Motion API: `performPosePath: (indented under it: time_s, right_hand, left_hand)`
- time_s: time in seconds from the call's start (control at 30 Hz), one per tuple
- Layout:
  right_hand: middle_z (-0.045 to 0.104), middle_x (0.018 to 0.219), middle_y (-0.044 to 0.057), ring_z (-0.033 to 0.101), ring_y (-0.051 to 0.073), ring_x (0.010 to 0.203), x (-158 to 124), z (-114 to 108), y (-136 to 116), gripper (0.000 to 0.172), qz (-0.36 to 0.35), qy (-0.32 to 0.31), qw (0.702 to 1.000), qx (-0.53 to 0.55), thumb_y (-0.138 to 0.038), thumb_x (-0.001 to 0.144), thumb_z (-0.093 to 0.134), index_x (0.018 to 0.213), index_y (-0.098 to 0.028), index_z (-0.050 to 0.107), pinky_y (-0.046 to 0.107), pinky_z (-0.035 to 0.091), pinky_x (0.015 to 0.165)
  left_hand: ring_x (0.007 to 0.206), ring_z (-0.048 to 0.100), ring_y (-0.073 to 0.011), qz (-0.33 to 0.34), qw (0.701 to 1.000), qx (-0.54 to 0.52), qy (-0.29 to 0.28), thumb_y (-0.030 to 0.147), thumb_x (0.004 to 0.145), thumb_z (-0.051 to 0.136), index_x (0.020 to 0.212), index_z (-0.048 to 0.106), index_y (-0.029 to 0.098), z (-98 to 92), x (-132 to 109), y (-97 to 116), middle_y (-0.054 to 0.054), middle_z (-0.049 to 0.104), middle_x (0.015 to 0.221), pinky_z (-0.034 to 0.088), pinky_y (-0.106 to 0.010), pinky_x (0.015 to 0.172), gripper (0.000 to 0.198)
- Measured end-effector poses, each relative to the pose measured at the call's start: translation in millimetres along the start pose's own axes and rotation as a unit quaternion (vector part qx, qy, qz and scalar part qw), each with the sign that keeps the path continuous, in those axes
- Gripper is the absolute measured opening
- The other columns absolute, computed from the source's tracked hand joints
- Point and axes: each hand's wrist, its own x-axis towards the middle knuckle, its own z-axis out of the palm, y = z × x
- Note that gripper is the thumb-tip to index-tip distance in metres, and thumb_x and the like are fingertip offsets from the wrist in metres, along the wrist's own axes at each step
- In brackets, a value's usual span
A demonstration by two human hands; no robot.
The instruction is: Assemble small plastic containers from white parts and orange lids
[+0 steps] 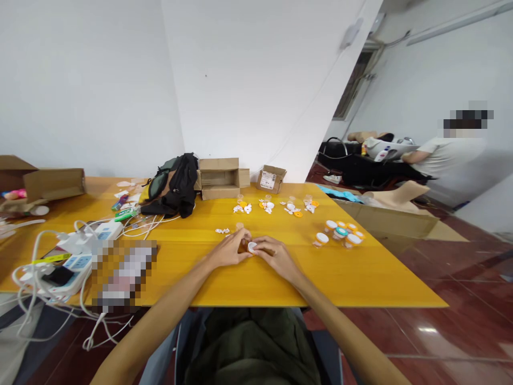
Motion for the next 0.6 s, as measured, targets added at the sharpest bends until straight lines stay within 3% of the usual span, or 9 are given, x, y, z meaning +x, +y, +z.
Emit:
performPosePath:
  time_s: [0.6]
  right_hand:
    - [0.071, 0.105, 0.006, 0.068, 0.020, 0.097, -2.1, -0.3, -6.1, 0.020, -0.036, -0.022, 0.997, -0.068, -0.031, 0.095, 0.055, 0.089, -0.026, 0.074, 0.033, 0.054, 0.089]
  left_hand:
    - [0.088, 0.061, -0.0205, 0.002, 1.000, 0.000, -0.007, 0.025, 0.081, 0.065, 0.101, 0.048, 0.023, -1.5, 1.3, 3.2, -0.003, 0.062, 0.096, 0.048, -0.033, 0.081, 0.027]
